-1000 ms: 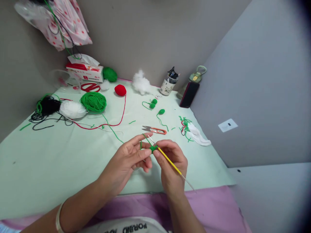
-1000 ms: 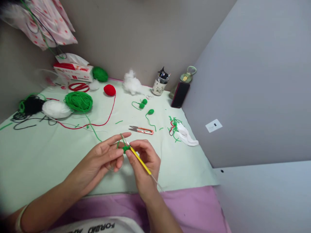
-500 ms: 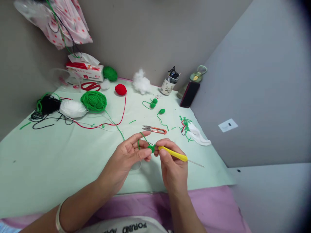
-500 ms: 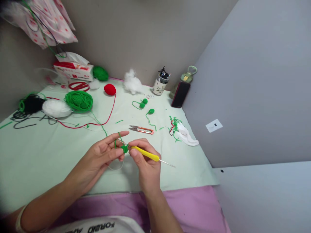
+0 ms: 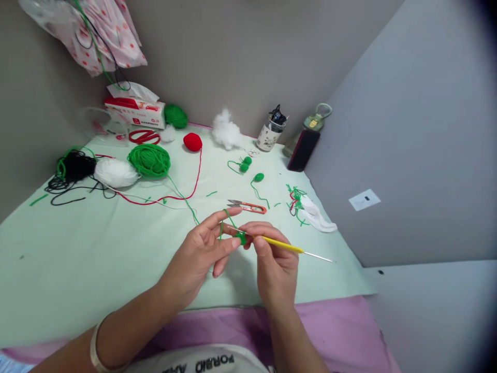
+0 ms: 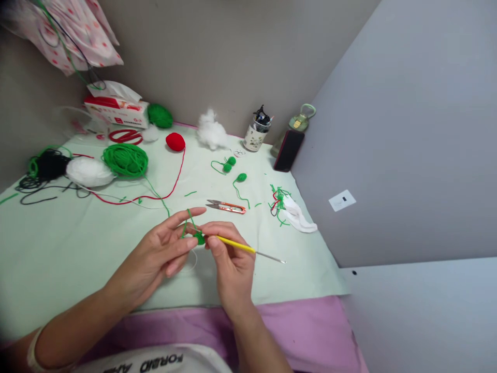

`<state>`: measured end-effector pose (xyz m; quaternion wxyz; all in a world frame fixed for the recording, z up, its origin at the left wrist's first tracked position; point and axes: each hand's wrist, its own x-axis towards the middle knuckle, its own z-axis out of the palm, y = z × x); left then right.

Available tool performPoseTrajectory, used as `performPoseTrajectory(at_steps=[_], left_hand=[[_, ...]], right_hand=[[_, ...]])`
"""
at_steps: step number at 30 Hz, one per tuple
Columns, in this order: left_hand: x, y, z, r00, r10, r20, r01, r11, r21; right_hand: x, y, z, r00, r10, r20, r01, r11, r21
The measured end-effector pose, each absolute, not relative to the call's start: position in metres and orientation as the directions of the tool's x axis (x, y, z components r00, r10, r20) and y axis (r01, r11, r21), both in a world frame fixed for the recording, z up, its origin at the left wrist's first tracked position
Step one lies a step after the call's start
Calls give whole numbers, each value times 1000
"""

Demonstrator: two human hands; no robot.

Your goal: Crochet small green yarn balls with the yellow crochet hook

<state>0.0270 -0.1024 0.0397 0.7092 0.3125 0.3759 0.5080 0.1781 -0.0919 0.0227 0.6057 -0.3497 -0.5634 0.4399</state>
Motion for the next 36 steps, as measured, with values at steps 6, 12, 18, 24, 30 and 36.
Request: performPoseTrajectory(at_steps=[6, 12, 18, 24, 30, 36], left_hand=[[27, -103, 38, 164, 964, -210, -472, 263, 841], [31, -104, 39, 143, 970, -194, -499, 240, 833], [29, -103, 45, 329, 895, -302, -655, 446, 609], [23, -98, 48, 229, 935, -271, -663, 354, 659], [29, -105, 44, 225, 935, -275, -635, 355, 686], [22, -100, 48, 218, 940, -261, -658, 339, 672]], right_hand=[[177, -92, 27, -16, 917, 398, -67, 396, -916], [176, -99, 22, -35, 798, 602, 308, 581, -753], [176, -102, 16, -37, 619, 784, 445, 713, -542], [182, -91, 31, 61, 894, 444, -25, 446, -894], [174, -96, 23, -4, 748, 663, 312, 631, -710], [179, -91, 32, 54, 902, 428, -108, 431, -896]])
